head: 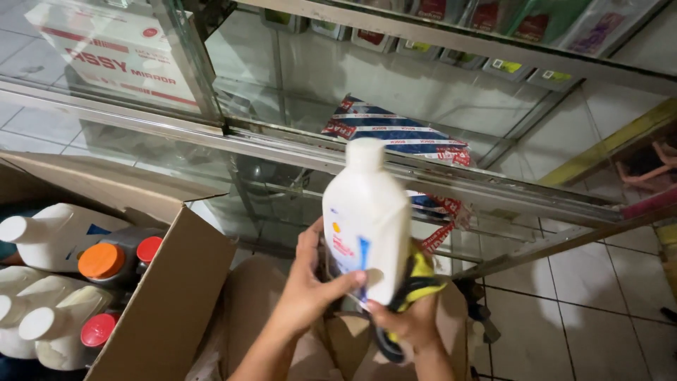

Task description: Wipe a plastic engine oil bottle with a yellow microfiber cloth.

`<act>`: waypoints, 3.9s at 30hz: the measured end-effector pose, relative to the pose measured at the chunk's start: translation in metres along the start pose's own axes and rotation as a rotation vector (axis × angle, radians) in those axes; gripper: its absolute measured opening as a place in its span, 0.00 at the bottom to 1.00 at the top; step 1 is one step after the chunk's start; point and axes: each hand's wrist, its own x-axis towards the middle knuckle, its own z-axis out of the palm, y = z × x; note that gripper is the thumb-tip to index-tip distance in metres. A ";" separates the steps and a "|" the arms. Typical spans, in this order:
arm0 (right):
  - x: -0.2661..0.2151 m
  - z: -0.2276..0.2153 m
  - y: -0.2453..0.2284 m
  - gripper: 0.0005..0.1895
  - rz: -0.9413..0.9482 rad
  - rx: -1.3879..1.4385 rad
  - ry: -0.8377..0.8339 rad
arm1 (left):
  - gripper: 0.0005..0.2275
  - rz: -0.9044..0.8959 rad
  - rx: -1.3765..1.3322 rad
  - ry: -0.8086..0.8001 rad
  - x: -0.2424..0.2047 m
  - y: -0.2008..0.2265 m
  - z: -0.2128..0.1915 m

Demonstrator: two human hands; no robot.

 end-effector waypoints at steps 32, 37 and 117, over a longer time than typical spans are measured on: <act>0.014 -0.008 -0.039 0.26 -0.278 -0.909 -0.197 | 0.37 -0.149 -0.402 -0.057 -0.014 -0.026 0.013; 0.048 -0.002 -0.053 0.24 -0.300 -0.850 0.015 | 0.39 -0.158 -0.187 -0.147 -0.021 -0.010 0.028; 0.029 -0.007 -0.004 0.23 0.230 0.605 0.099 | 0.12 -0.089 -0.307 -0.012 0.033 -0.039 0.019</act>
